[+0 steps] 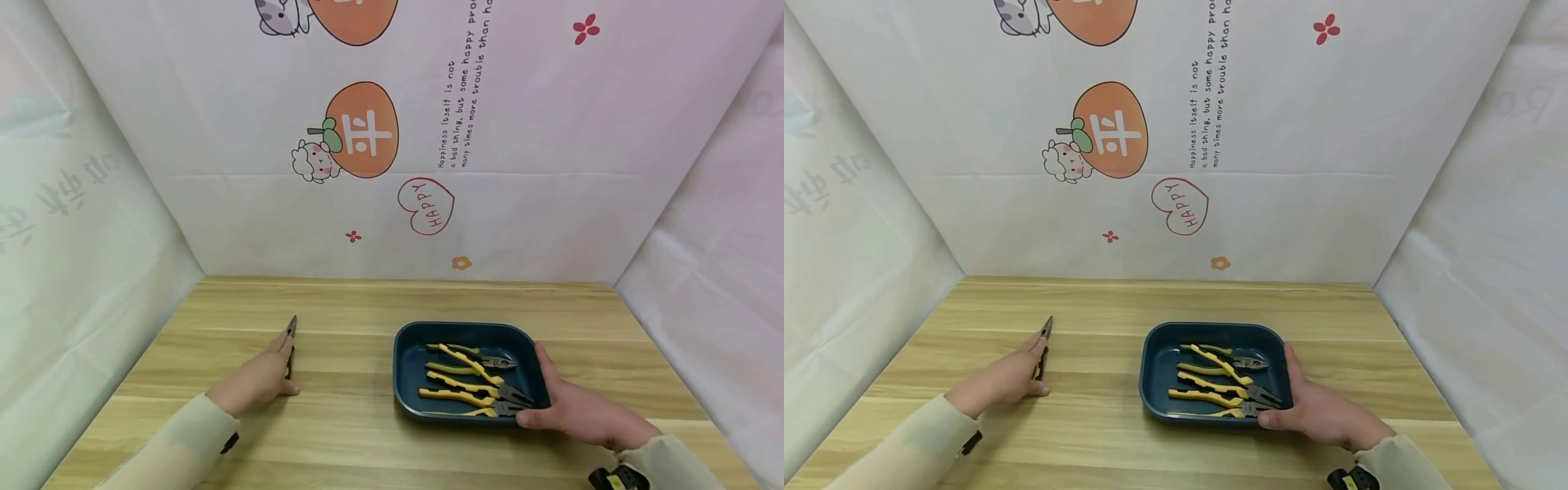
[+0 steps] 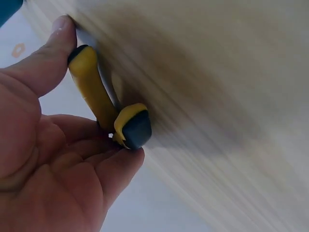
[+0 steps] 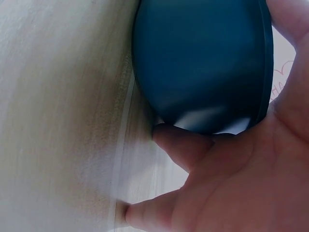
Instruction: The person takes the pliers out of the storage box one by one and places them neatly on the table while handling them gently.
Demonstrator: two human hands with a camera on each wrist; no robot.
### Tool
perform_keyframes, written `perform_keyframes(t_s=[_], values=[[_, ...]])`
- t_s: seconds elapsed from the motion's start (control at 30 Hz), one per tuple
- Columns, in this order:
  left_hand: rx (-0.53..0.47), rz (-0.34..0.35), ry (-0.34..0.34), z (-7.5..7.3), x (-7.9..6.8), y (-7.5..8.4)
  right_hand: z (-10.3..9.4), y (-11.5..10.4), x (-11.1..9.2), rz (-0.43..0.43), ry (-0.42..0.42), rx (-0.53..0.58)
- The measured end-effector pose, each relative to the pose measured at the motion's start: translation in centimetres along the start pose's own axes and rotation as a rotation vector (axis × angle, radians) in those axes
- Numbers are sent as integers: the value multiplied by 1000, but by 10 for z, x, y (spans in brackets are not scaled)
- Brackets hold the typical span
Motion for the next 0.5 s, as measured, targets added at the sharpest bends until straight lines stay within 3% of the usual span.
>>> perform_keyframes(t_s=[0.5], values=[[8, 17, 64, -9, -44, -82, -2, -1, -2, -27, 9, 20]])
Point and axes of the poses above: each hand's wrist, its own x-axis towards the middle knuckle, its own z-axis out of the palm, y = z × x, the point moved 8 cm from there along x, towards the middle knuckle, and after that the axes turned 9 degrees about -y, right-handed, at the moved point
